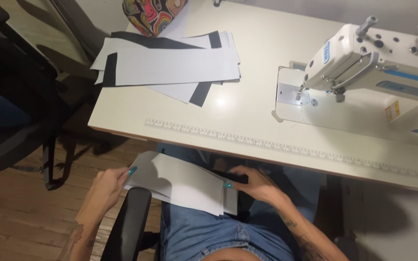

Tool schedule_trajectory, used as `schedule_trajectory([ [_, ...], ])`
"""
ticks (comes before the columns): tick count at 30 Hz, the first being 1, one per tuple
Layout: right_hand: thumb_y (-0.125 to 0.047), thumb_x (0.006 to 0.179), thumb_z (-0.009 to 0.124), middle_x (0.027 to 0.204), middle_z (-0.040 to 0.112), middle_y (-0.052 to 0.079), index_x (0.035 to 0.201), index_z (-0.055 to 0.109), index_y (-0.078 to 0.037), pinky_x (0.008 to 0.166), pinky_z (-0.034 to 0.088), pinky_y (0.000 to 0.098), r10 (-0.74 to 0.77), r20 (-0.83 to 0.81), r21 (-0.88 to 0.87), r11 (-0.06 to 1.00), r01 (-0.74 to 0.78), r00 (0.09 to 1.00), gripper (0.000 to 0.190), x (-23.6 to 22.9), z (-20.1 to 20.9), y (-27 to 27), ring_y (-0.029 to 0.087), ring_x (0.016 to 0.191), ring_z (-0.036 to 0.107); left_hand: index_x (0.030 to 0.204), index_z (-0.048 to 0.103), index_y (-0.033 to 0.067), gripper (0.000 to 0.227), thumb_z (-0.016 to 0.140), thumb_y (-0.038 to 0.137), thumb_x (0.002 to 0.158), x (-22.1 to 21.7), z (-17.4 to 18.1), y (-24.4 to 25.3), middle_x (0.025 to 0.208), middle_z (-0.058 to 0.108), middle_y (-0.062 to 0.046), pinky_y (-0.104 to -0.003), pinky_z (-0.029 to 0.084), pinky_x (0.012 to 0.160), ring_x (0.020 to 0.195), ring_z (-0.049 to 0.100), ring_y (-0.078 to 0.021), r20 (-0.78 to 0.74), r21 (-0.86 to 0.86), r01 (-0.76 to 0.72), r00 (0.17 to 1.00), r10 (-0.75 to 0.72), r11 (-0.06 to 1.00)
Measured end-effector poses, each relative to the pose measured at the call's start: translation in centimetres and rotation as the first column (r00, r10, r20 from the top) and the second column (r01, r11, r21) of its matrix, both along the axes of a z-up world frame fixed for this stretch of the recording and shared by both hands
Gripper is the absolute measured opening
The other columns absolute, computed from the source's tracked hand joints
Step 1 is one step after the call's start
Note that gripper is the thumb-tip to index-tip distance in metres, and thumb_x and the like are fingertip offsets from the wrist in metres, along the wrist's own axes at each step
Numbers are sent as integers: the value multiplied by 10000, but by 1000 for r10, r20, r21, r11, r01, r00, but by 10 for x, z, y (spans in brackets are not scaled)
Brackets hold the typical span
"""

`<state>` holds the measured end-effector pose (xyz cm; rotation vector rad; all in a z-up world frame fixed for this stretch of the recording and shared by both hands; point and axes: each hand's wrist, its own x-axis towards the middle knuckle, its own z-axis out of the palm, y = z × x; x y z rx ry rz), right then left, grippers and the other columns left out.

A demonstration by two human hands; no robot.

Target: Cutting and preparing leather pieces for assembly at a sewing station

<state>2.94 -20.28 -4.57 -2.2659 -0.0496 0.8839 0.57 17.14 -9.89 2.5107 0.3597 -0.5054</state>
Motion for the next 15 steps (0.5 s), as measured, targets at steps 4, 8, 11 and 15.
schedule_trajectory([
  [4,-450,729,548,1318,421,-70,1210,458,-271,983,283,302,69,66,-160,985,-58,995,521,-5,13,-9,189,1192,401,870,502,139,250,276,235,917,-10,82,-27,693,628,-113,-435,385,608,704,559,-395,27,241,133,989,-144,961],
  [8,-428,730,548,1127,605,-35,1127,544,-253,754,422,276,75,82,-113,991,-66,994,433,-15,55,-19,155,875,535,1226,346,34,375,367,33,852,-26,92,-4,923,528,-153,-262,323,737,849,449,-215,-661,687,727,633,-403,15],
  [11,-330,729,595,1064,654,-44,1043,612,-171,734,442,250,4,315,36,999,-16,949,353,-36,72,-35,129,783,604,1220,312,130,403,313,198,823,-20,160,-24,1007,541,-70,-247,278,864,971,441,-161,-715,616,784,595,-367,72],
  [15,-347,705,645,1081,633,52,1048,604,-98,898,392,307,-52,588,222,970,-99,807,425,-67,84,-40,178,1025,586,1191,427,366,402,427,451,798,-14,196,-86,933,664,148,-174,456,771,836,617,-6,-677,165,174,736,-17,971],
])
